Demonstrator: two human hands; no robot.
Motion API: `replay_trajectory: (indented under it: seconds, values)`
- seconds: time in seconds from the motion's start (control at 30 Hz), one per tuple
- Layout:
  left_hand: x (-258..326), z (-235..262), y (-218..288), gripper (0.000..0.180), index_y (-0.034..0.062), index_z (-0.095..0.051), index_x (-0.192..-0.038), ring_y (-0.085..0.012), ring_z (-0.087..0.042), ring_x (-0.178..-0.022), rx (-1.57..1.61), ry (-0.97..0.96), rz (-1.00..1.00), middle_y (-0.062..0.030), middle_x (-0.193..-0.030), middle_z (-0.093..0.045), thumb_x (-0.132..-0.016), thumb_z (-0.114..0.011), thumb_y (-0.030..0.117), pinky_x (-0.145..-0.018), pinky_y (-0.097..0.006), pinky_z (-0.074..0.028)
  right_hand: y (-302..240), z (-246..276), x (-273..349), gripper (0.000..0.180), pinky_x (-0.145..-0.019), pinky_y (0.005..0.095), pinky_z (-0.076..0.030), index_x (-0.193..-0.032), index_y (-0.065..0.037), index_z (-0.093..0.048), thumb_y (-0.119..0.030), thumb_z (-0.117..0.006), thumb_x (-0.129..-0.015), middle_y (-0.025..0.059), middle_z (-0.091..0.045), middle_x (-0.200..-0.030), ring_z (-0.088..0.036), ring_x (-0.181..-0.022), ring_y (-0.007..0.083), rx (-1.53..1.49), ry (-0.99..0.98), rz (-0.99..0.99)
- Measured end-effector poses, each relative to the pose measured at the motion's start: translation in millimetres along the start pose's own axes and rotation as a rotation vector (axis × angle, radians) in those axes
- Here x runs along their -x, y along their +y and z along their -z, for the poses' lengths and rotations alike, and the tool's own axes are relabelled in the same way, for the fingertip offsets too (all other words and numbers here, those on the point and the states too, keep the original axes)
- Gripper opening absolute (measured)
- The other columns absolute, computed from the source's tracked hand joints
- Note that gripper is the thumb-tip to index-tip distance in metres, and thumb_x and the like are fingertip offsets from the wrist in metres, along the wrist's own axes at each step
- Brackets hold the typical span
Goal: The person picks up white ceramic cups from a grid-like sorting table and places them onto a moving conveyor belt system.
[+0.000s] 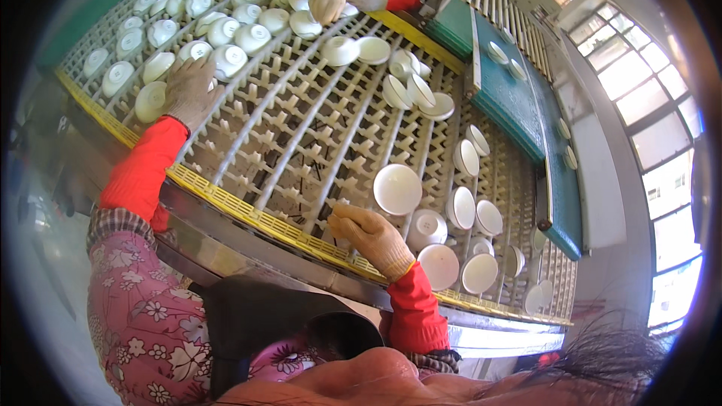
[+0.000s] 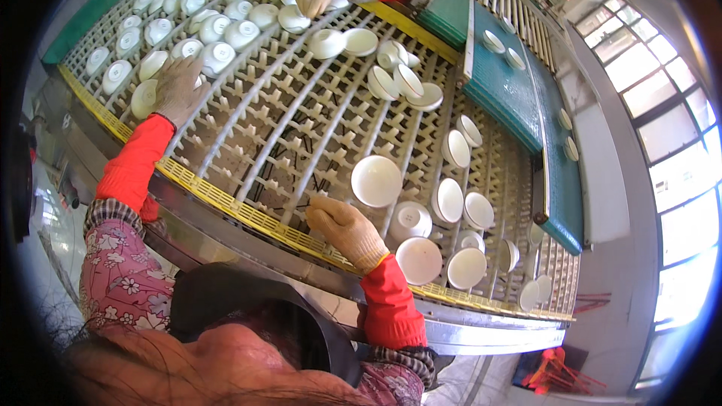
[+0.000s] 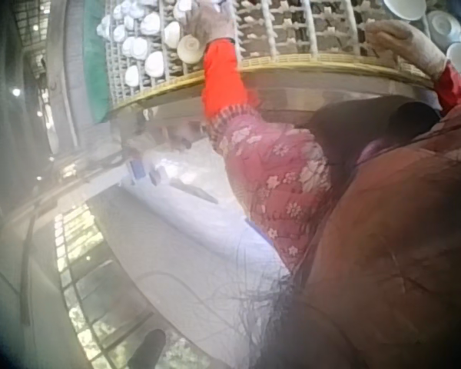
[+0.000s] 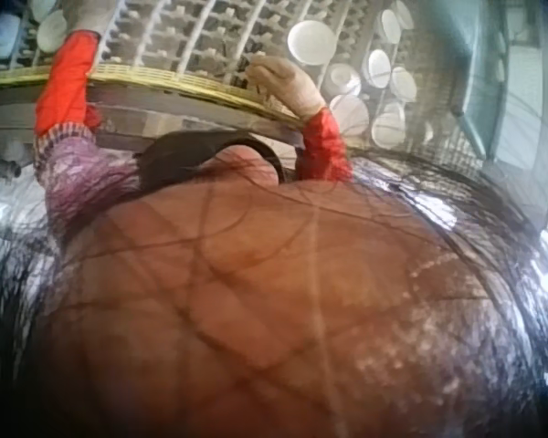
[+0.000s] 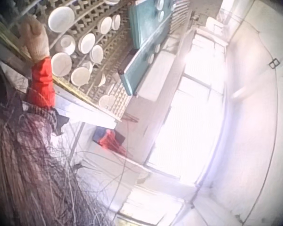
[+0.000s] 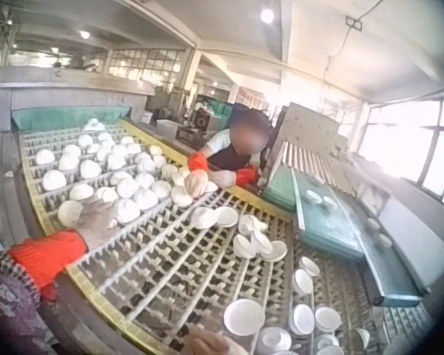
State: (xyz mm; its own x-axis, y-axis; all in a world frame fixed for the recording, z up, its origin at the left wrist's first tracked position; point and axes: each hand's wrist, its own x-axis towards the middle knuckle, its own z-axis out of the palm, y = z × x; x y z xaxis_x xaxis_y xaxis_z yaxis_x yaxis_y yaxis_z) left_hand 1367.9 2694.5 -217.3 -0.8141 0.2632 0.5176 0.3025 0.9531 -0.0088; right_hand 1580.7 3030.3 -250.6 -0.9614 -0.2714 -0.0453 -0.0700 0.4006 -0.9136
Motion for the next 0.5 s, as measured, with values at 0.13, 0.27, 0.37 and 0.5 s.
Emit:
replay_trajectory:
  seconds: [0.13,0.27,0.37,0.5]
  values:
    - [-2.1,-1.3,71.0,0.029,0.0025,-0.06,-0.097,-0.0288,-0.056,-0.094,0.224,0.146,-0.414,-0.0113,-0.093,-0.058,-0.08,-0.072,0.022,-0.087,-0.046,-0.043,-6.3,2.9,-1.0,0.021,-0.071,0.0356,-0.048,-0.096,-0.001,-0.057,-0.021,-0.051,-0.099,0.0129,-0.061,-0.079,-0.06,-0.075,0.0252,0.071,0.015,0.073]
    - [11.1,-1.9,173.4,0.033,0.0051,-0.061,-0.092,-0.0224,-0.049,-0.087,0.382,-0.06,-0.858,-0.0074,-0.087,-0.053,-0.071,-0.077,0.024,-0.083,-0.042,-0.044,-3.9,3.6,-0.2,0.023,-0.072,0.0369,-0.049,-0.097,0.0,-0.059,-0.022,-0.052,-0.098,0.0134,-0.061,-0.08,-0.063,-0.077,0.0273,0.044,-0.002,0.023]
    - [21.4,-46.5,230.7,0.032,0.0068,-0.069,-0.091,-0.0228,-0.056,-0.093,0.427,0.052,-1.028,-0.0076,-0.09,-0.063,-0.068,-0.077,0.028,-0.093,-0.042,-0.046,6.0,2.8,2.8,0.024,-0.073,0.0368,-0.05,-0.099,0.0,-0.061,-0.023,-0.054,-0.097,0.0145,-0.064,-0.084,-0.064,-0.079,0.0292,0.06,0.002,0.061]
    - [23.9,-71.0,264.1,0.014,0.0081,-0.072,-0.081,-0.0229,-0.062,-0.097,0.426,-0.122,-1.01,-0.0086,-0.081,-0.066,-0.076,-0.069,0.021,-0.094,-0.039,-0.051,23.6,15.5,5.1,0.029,-0.082,0.0308,-0.053,-0.113,0.003,-0.064,-0.021,-0.056,-0.099,0.0122,-0.069,-0.094,-0.069,-0.09,0.0194,0.253,-0.066,0.046]
